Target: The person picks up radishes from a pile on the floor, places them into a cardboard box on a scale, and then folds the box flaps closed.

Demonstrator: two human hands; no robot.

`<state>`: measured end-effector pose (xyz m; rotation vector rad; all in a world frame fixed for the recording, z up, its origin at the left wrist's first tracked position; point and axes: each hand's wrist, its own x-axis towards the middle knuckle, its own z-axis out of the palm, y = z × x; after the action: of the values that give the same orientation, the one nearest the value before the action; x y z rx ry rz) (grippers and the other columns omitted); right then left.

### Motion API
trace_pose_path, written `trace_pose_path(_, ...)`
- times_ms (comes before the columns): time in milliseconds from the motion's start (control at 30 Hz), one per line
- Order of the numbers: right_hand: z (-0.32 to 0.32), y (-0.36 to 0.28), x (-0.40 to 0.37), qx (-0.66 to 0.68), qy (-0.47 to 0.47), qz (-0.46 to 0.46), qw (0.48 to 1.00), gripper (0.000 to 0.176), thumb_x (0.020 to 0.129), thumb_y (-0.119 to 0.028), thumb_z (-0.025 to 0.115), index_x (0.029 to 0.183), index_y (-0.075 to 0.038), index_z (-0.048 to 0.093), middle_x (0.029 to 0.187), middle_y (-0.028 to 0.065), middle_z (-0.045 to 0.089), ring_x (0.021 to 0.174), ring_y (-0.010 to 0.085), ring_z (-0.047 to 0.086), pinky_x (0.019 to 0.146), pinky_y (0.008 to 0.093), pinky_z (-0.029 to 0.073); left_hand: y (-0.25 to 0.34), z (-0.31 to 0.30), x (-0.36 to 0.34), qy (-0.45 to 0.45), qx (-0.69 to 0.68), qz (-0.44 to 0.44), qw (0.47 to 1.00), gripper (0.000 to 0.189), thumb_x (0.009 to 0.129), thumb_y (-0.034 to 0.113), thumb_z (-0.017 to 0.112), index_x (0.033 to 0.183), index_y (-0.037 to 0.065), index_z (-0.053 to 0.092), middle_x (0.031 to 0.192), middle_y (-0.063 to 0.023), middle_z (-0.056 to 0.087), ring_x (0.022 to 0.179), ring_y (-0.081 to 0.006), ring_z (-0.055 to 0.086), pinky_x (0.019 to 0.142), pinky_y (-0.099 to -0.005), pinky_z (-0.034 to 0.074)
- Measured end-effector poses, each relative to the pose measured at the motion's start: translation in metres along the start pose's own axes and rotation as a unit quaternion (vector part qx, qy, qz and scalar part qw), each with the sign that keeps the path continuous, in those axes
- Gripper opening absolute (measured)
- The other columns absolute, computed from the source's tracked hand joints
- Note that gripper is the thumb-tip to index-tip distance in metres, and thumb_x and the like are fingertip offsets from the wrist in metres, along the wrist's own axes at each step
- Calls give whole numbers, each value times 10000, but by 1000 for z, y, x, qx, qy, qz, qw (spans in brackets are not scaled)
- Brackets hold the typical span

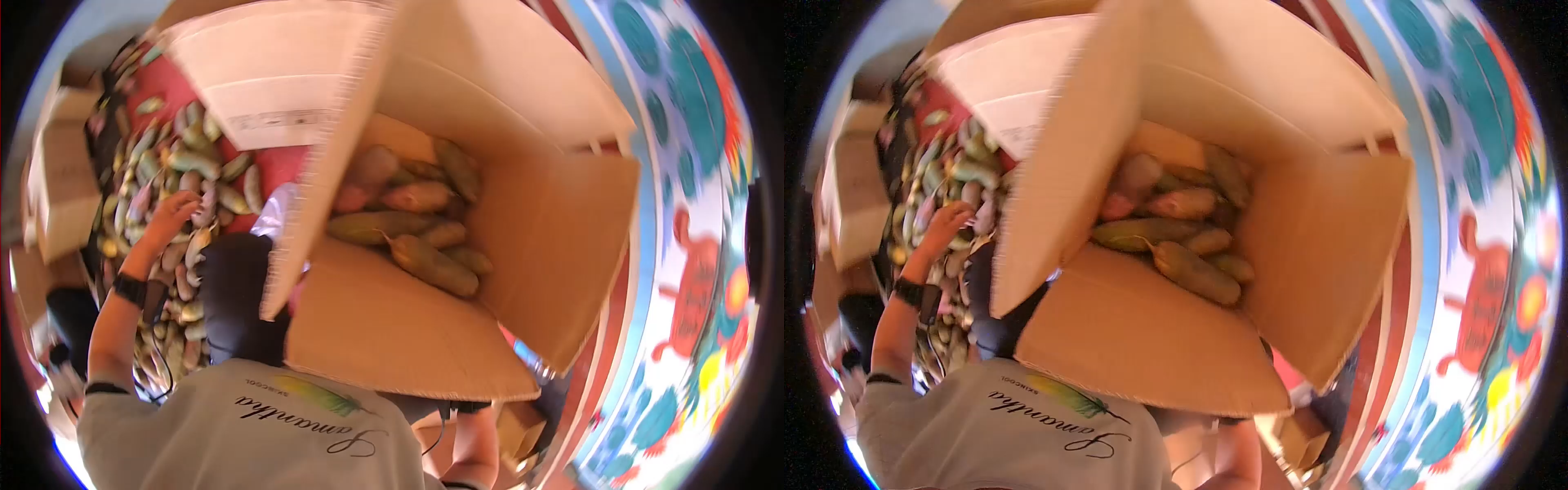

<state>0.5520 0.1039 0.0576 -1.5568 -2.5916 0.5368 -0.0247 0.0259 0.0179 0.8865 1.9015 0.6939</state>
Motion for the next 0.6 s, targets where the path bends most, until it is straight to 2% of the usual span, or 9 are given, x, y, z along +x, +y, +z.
trace_pose_path(100,-4,6,7,-5,-42,-20,999,223,780,-118,607,989,-41,622,936,144,633,862,333,594,742,404,475,-44,16,-27,-61,-47,-107,991,219,899,215,513,918,8,583,841,-40,619,819,-128,589,733,-291,475)
trace_pose_path(167,-5,9,10,-10,-63,-32,997,216,780,-112,607,983,-40,623,929,142,634,856,330,596,736,403,476,-105,30,-42,-85,50,37,994,251,901,240,501,875,6,586,819,-60,624,777,-151,600,705,-312,486)
trace_pose_path(233,-5,13,13,-14,-87,-43,995,210,780,-106,606,978,-38,623,923,140,635,849,327,598,730,402,477,-131,51,-66,-70,15,-66,995,258,892,241,501,849,7,600,802,-87,624,723,-175,607,674,-329,494)
trace_pose_path(267,-4,15,14,-17,-99,-48,994,206,780,-103,606,975,-37,623,919,139,636,845,325,599,727,401,478,-177,62,-74,-92,120,38,988,248,869,250,531,839,19,616,804,-95,638,699,-186,614,652,-331,495)
trace_pose_path(300,-2,17,17,-17,-106,-53,993,203,780,-100,605,972,-36,624,916,138,636,842,324,601,724,401,478,-194,76,-87,-65,91,-9,994,254,841,260,558,813,18,632,800,-105,651,718,-183,621,657,-330,492)
trace_pose_path(367,1,22,19,-18,-123,-65,990,196,780,-93,604,966,-34,624,909,136,637,835,321,603,718,400,479,-193,89,-117,-99,-3,-201,975,274,831,285,570,792,24,646,780,-107,659,724,-192,623,656,-328,488)
trace_pose_path(433,5,27,21,-22,-140,-72,987,190,780,-87,604,961,-32,625,903,134,638,828,317,605,712,399,481,-264,116,-148,-87,55,-134,986,267,818,285,567,800,36,661,750,-103,655,715,-199,616,666,-338,483)
trace_pose_path(500,7,28,27,-22,-155,-76,985,183,780,-81,603,955,-31,625,896,132,639,822,314,607,706,398,482,-259,126,-171,-116,5,-240,964,300,802,328,588,825,38,661,746,-106,653,720,-206,615,678,-338,480)
trace_pose_path(600,4,5,27,-16,-155,-54,986,158,779,-67,598,930,-23,618,872,136,632,812,321,601,703,396,480,-296,162,-197,-112,-1,-295,949,335,783,369,612,858,45,661,758,-108,654,723,-207,614,685,-340,484)
